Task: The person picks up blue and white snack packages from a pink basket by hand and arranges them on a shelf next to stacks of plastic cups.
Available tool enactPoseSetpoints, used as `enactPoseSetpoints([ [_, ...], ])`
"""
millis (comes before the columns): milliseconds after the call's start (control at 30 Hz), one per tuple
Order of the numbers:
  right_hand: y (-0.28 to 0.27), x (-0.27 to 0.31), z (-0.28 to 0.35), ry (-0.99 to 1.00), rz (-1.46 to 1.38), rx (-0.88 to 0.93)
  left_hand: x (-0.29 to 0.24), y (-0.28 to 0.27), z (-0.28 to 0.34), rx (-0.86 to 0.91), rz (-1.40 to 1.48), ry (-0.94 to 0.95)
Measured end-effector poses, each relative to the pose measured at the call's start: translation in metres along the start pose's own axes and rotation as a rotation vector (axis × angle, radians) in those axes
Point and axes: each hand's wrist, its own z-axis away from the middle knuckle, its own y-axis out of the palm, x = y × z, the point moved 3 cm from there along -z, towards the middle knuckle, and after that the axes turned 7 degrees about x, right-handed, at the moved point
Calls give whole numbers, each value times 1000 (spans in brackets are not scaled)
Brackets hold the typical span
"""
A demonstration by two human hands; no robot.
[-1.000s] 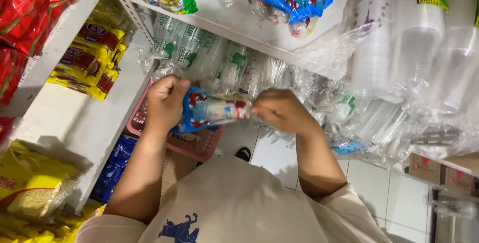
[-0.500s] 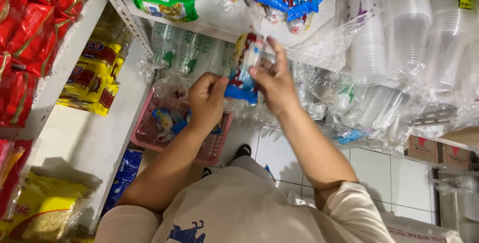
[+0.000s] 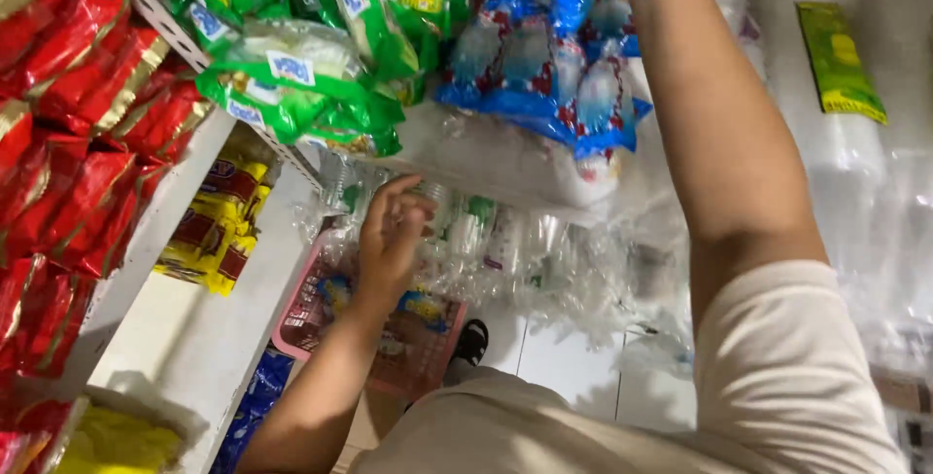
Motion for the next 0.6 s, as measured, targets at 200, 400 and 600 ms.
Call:
enactPoseSetpoints([
  [200,21,-18,-101,121,422,63,12,-27,8,-157,-39,-169],
  [400,58,-14,-121,146,703,112,21,-34,14,-206,-151,-170],
  [600,73,0,-110,145,1012,183,17,-32,19,-201,-254,-216],
])
